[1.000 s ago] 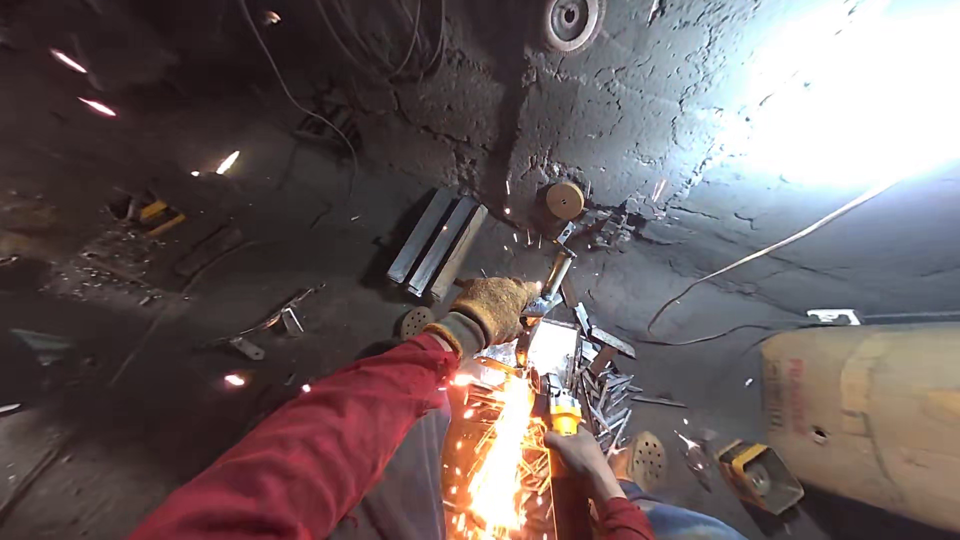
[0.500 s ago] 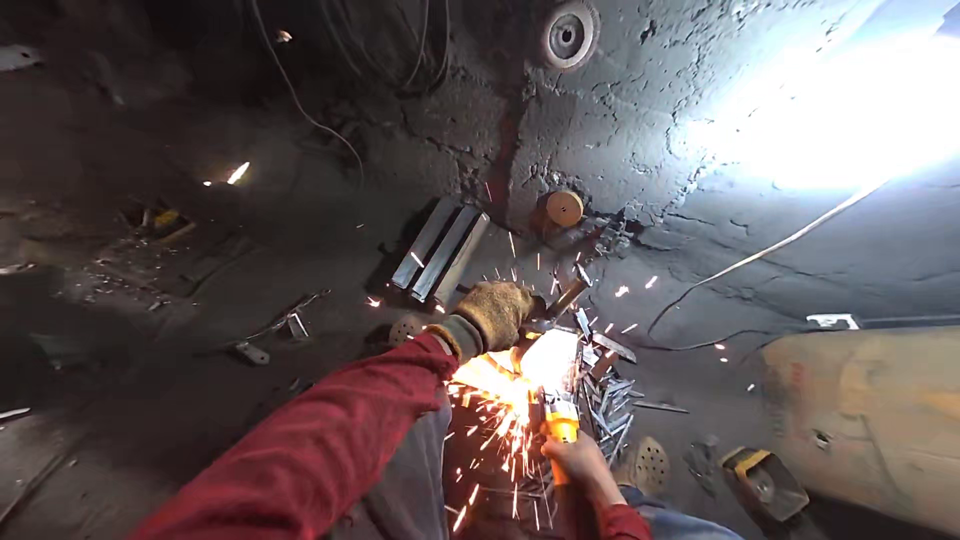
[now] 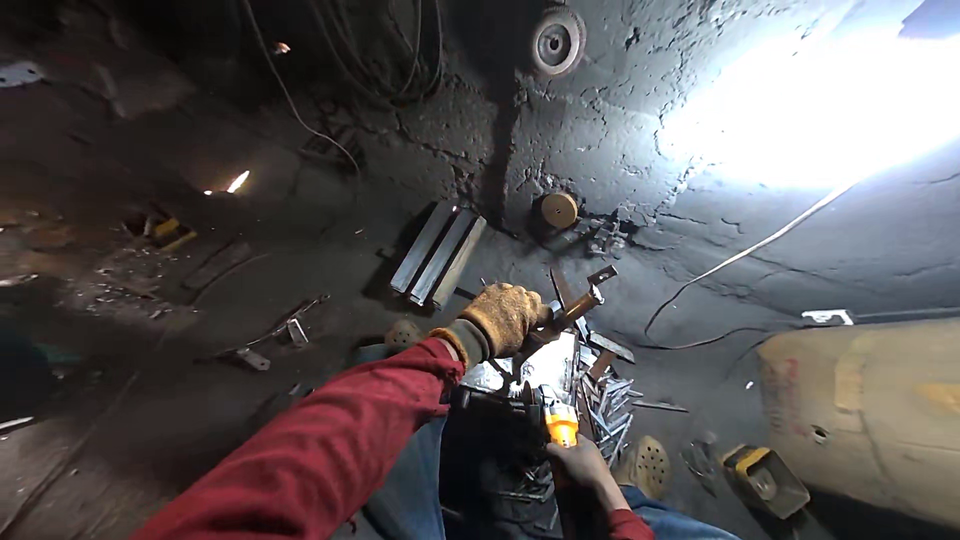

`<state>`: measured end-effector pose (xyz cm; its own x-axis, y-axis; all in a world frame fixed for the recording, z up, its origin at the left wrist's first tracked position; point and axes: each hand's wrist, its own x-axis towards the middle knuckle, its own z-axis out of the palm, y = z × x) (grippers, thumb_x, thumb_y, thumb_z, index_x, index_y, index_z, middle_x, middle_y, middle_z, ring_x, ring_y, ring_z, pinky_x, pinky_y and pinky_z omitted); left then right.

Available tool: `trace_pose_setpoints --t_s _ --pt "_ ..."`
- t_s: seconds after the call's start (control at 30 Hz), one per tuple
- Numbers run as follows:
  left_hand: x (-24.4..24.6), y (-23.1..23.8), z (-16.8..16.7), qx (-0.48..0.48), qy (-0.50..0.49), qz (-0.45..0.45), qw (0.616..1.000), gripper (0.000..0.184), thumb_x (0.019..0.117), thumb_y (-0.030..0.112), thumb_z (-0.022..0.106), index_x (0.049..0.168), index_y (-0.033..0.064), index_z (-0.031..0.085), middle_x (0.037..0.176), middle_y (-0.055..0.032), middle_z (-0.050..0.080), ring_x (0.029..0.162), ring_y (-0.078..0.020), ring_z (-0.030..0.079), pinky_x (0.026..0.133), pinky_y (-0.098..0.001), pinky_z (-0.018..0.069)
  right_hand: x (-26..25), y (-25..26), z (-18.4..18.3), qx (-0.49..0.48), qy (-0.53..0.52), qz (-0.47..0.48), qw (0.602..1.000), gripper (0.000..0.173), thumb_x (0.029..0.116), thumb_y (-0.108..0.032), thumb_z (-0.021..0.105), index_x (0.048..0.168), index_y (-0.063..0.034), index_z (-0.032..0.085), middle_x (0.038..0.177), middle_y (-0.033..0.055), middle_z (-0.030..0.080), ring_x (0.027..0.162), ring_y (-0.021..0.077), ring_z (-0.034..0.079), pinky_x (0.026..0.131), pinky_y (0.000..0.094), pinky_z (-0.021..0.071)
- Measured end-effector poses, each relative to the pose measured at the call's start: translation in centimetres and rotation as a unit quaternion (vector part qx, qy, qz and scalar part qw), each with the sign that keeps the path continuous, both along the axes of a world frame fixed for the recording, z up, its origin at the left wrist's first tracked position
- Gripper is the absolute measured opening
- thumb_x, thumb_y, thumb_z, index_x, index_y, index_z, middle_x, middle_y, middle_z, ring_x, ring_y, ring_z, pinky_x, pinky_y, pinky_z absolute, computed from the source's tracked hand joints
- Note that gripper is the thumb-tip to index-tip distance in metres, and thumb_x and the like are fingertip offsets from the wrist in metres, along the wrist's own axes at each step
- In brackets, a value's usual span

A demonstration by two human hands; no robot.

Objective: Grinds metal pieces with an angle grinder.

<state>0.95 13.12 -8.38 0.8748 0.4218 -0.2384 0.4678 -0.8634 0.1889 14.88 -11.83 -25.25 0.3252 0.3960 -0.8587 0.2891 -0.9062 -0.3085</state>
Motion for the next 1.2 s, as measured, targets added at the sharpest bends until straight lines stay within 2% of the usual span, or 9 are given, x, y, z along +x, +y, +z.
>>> trace_pose_setpoints --t_s 0.17,0.3,0.43,0.47,0.57,0.7,0.83,1.1,1.2 --pt "0.0 0.1 0.1 -0.004 -0.01 -0.006 1.0 0.032 0.0811 0.034 0.083 0.11 0.0259 0.073 0.109 0.0001 0.071 0.107 -0.0236 0.066 0.093 -0.0511 0.0546 -0.2 0.3 -0.1 0.009 0.002 -0.011 1.0 0.067 0.0802 -0.05 0.081 0.128 -0.0063 0.064 0.113 0.0147 0.073 0.107 0.0297 0.071 0.096 0.0552 0.0552" --pt "-0.1 0.3 0.4 -0.014 -0.014 0.003 1.0 0.03 0.0802 0.032 0.084 0.107 0.0253 0.073 0.105 -0.0002 0.07 0.103 -0.0235 0.067 0.089 -0.0508 0.0548 -0.2 0.4 -0.5 0.008 0.005 -0.016 1.0 0.072 0.0781 -0.051 0.083 0.131 -0.0054 0.063 0.115 0.0158 0.073 0.11 0.0302 0.07 0.098 0.0552 0.0547" --pt "-0.2 0.4 0.3 -0.023 -0.015 0.009 1.0 0.031 0.0796 0.031 0.084 0.108 0.0258 0.073 0.107 0.001 0.07 0.104 -0.023 0.066 0.089 -0.0509 0.0546 -0.4 0.5 -0.2 0.022 0.006 -0.034 0.999 0.072 0.0765 -0.05 0.084 0.128 -0.0034 0.064 0.112 0.0171 0.073 0.106 0.0308 0.071 0.096 0.055 0.0555" --pt "-0.3 0.5 0.3 -0.029 -0.021 0.01 0.999 0.029 0.0804 0.031 0.084 0.106 0.0249 0.073 0.106 0.0007 0.07 0.103 -0.0232 0.066 0.089 -0.051 0.0547 -0.4 0.6 0.0 0.023 0.009 -0.032 0.999 0.073 0.0785 -0.05 0.083 0.13 -0.0025 0.062 0.114 0.0182 0.072 0.108 0.0315 0.07 0.097 0.0552 0.0547" --pt "-0.2 0.7 -0.2 -0.029 -0.037 -0.005 0.999 0.026 0.0817 0.035 0.083 0.102 0.0229 0.073 0.101 -0.0008 0.07 0.097 -0.0238 0.067 0.082 -0.0513 0.0565 -0.6 1.2 0.2 0.013 -0.001 -0.028 1.0 0.072 0.0792 -0.05 0.082 0.132 -0.0042 0.062 0.116 0.0166 0.072 0.11 0.03 0.069 0.098 0.0544 0.054" --pt "-0.2 0.6 0.4 -0.048 -0.017 0.006 0.999 0.03 0.0821 0.035 0.083 0.107 0.0225 0.073 0.106 -0.0016 0.07 0.1 -0.0245 0.067 0.084 -0.0515 0.0561 -0.9 1.8 0.3 0.002 -0.003 -0.044 0.999 0.074 0.0786 -0.048 0.084 0.133 -0.0031 0.062 0.117 0.0182 0.072 0.111 0.0315 0.069 0.099 0.0548 0.0534" --pt "-0.5 0.6 0.2 -0.052 -0.035 0.009 0.998 0.032 0.0796 0.025 0.084 0.109 0.0202 0.073 0.109 -0.0039 0.071 0.103 -0.0275 0.067 0.087 -0.0533 0.0548 -1.1 2.2 0.6 0.021 -0.008 -0.054 0.998 0.067 0.0779 -0.047 0.083 0.125 -0.0021 0.066 0.112 0.0177 0.072 0.108 0.0314 0.07 0.096 0.0555 0.0543" --pt "-0.2 0.3 0.5 -0.05 -0.011 0.017 0.999 0.033 0.0835 0.032 0.082 0.112 0.0181 0.073 0.112 -0.0063 0.07 0.106 -0.0295 0.067 0.088 -0.0552 0.055 -1.2 2.7 0.9 0.015 -0.022 -0.044 0.999 0.073 0.0784 -0.048 0.083 0.132 -0.0031 0.062 0.117 0.0191 0.071 0.112 0.0331 0.068 0.099 0.0566 0.0529" --pt "-0.1 0.2 0.9 -0.052 -0.007 0.023 0.998 0.028 0.0828 0.025 0.082 0.109 0.0193 0.074 0.111 -0.0049 0.07 0.104 -0.028 0.067 0.086 -0.0531 0.0552 -1.2 2.3 0.6 0.028 -0.025 -0.048 0.998 0.071 0.0764 -0.045 0.085 0.13 -0.0031 0.063 0.113 0.0182 0.072 0.109 0.0324 0.069 0.096 0.0567 0.0543"
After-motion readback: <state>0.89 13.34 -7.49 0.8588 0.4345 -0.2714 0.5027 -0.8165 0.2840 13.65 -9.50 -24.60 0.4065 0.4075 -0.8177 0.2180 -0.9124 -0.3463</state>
